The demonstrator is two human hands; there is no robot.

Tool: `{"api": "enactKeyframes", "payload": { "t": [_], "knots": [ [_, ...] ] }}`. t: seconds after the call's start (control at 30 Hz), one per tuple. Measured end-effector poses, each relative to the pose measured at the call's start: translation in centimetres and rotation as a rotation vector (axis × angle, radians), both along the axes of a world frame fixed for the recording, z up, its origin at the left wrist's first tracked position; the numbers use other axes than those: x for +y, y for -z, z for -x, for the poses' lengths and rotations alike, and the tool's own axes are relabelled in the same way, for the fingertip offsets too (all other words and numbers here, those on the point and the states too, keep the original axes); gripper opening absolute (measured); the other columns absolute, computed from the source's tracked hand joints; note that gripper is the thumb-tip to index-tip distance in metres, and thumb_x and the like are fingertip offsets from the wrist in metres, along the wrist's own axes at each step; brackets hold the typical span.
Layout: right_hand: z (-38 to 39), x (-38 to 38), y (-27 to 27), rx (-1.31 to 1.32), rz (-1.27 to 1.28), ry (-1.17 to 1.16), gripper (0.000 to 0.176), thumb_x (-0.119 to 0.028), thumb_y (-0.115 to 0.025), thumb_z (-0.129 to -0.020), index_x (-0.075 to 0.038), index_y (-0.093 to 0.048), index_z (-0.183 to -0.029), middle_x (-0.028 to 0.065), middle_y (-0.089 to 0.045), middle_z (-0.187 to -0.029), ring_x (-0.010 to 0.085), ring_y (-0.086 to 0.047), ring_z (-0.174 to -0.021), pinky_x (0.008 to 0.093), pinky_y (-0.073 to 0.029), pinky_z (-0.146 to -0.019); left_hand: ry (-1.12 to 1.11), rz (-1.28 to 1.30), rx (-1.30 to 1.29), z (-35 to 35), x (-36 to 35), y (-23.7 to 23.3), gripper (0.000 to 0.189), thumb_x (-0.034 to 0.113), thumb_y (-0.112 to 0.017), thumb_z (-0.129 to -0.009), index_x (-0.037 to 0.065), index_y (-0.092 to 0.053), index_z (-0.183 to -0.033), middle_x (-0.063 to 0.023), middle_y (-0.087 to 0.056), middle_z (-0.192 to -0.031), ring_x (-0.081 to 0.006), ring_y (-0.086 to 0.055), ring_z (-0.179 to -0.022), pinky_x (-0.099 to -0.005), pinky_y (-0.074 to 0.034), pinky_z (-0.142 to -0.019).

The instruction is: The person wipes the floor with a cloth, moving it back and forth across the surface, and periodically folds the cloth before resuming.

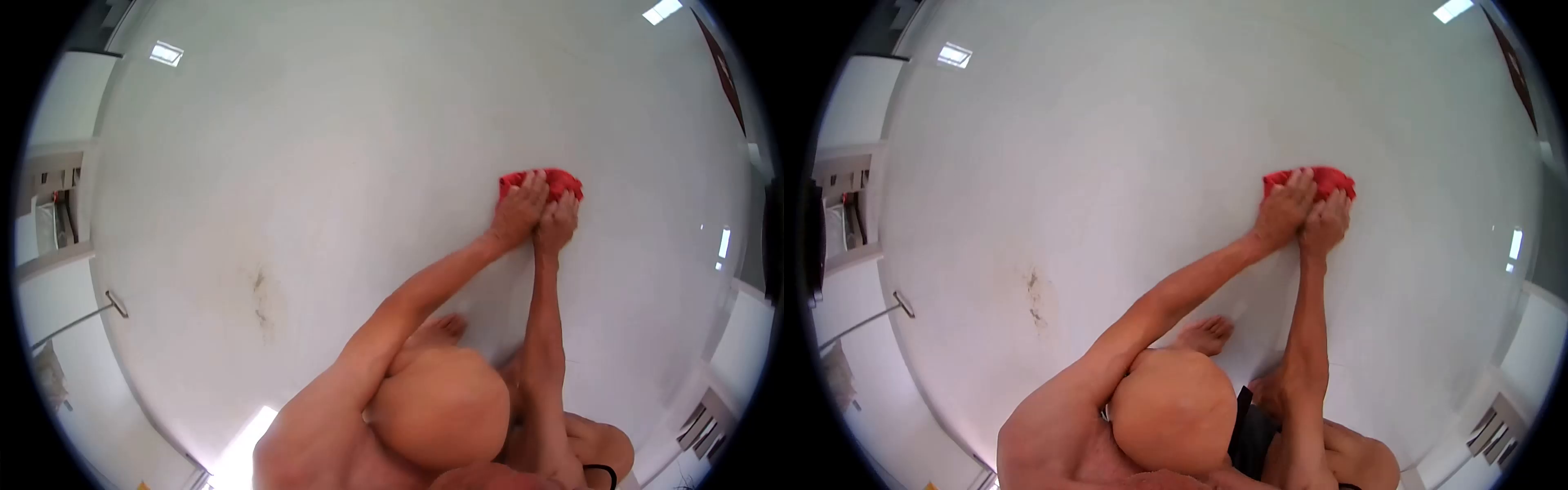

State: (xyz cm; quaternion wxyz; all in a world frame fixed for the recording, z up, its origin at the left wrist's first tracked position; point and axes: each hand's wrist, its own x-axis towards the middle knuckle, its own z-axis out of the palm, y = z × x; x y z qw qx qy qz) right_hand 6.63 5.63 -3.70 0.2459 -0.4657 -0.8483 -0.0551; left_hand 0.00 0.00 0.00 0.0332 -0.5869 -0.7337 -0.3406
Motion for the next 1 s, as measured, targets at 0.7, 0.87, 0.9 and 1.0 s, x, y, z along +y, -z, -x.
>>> {"api": "enactKeyframes", "payload": {
  "t": [0.7,0.87,0.9,1.0],
  "knots": [
    [23.3,-12.0,-9.7,-0.289,0.189,-0.907,0.060,-0.026,-0.061,-0.099,0.005,-0.055,-0.150,0.0263,-0.051,-0.158,0.0439,-0.043,-0.151,0.0654,-0.030,-0.121,-0.928,0.298,-0.016,17.6,-16.7,-4.0,0.066,0.027,-0.068,-0.104,-0.002,-0.044,-0.157,-0.0210,-0.036,-0.171,-0.0391,-0.040,-0.154,-0.0535,-0.040,-0.115],
    [22.3,-16.5,-6.2,-0.102,0.315,-0.690,0.059,-0.022,-0.062,-0.098,0.005,-0.054,-0.150,0.0245,-0.053,-0.157,0.0417,-0.045,-0.151,0.0643,-0.029,-0.122,-0.706,0.358,0.128,18.9,-21.0,-1.9,0.062,0.021,-0.065,-0.103,-0.003,-0.046,-0.157,-0.0217,-0.036,-0.171,-0.0397,-0.040,-0.154,-0.0525,-0.041,-0.112],
    [21.6,-15.6,-5.0,-0.097,0.306,-0.628,0.058,-0.021,-0.062,-0.098,0.005,-0.055,-0.150,0.0235,-0.054,-0.157,0.0401,-0.045,-0.151,0.0638,-0.029,-0.121,-0.650,0.325,0.136,19.0,-20.1,-0.4,0.061,0.020,-0.064,-0.103,-0.003,-0.047,-0.156,-0.0220,-0.037,-0.171,-0.0398,-0.040,-0.154,-0.0522,-0.042,-0.111],
    [17.4,-9.6,-3.1,-0.151,0.166,-0.426,0.054,-0.023,-0.061,-0.098,0.001,-0.057,-0.146,0.0204,-0.056,-0.155,0.0363,-0.048,-0.149,0.0630,-0.035,-0.118,-0.475,0.261,0.191,16.5,-13.1,-1.0,0.055,0.008,-0.058,-0.099,-0.008,-0.052,-0.151,-0.0263,-0.048,-0.162,-0.0406,-0.044,-0.152,-0.0515,-0.044,-0.114]
  ]
}}
